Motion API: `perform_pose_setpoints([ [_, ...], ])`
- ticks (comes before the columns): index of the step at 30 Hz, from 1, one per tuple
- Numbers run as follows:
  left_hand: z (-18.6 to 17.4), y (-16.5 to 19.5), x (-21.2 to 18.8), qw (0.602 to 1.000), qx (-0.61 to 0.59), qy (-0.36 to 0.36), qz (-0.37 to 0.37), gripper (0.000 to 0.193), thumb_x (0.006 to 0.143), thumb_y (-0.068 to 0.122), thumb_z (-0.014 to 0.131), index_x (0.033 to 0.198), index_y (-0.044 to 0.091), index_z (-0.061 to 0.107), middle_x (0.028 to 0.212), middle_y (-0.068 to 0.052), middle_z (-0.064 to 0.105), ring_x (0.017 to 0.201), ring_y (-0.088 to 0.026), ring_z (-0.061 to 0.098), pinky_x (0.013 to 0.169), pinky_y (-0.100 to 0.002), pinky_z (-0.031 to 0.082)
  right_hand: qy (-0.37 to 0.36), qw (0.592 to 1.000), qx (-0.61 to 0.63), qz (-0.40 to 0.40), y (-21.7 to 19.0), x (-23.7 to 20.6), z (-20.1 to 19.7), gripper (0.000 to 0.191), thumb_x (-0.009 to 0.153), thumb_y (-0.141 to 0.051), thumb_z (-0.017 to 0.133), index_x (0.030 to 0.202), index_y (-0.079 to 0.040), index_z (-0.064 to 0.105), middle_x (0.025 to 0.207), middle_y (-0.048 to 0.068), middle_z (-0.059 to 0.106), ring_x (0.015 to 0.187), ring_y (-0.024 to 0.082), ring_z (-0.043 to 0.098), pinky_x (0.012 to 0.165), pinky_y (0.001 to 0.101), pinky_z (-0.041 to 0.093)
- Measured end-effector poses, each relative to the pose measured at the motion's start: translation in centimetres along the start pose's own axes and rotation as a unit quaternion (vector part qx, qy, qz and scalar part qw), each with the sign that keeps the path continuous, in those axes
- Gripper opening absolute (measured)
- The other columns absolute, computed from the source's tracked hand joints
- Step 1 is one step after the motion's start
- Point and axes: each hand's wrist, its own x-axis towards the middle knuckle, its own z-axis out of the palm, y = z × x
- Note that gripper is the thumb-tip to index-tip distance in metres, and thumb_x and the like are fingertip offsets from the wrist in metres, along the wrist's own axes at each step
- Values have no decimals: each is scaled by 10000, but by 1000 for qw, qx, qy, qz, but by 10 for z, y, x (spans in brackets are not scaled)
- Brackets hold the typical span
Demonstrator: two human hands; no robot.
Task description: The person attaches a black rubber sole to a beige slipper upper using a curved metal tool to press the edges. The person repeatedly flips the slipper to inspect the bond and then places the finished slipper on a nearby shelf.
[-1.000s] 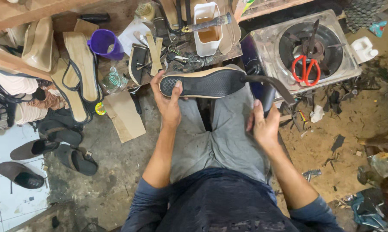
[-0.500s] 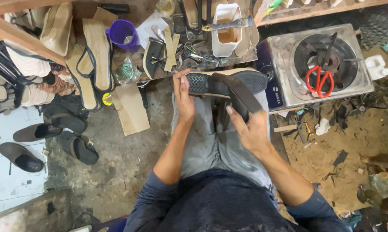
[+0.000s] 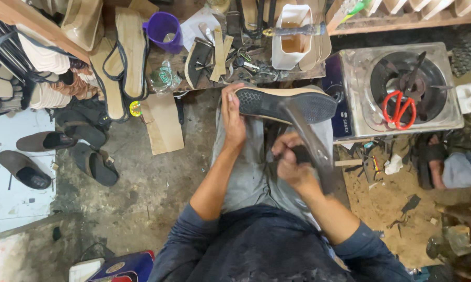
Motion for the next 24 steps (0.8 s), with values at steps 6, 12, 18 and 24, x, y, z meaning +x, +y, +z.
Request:
perform_pose_setpoints([
  [6, 0, 4, 3, 1000, 3, -3, -2, 441, 1142, 401, 349, 1284, 45, 566, 1126, -31, 561, 985, -110, 480, 948, -264, 401, -11, 987, -155, 51, -4, -11, -6, 237, 1002, -209, 669, 1091, -2, 597, 859, 74, 613, 695, 154, 583, 626, 311, 479],
  [12, -1, 4, 3, 996, 80, 14, 27, 410, 1164, 358, 349, 1285, 43, 581, 1102, -18, 505, 973, -103, 422, 948, -251, 369, -38, 950, -254, 177, 0, -32, -21, 213, 996, -159, 676, 1046, 41, 628, 729, 78, 609, 619, 174, 569, 574, 300, 449],
  [18, -5, 3, -2, 992, 115, 12, 55, 397, 1147, 338, 340, 1277, 49, 580, 1095, -15, 509, 960, -110, 426, 921, -244, 364, 5, 991, -106, 76, 9, -40, -43, 169, 1082, -184, 620, 1071, -25, 564, 830, 59, 568, 710, 168, 535, 658, 311, 488],
  [24, -5, 5, -2, 998, 60, 6, 21, 362, 1140, 312, 317, 1254, 62, 553, 1132, -2, 530, 982, -86, 453, 915, -219, 373, 77, 972, -164, 149, 1, -44, -56, 168, 1072, -140, 586, 1128, 14, 548, 743, 22, 558, 588, 92, 544, 524, 252, 450],
])
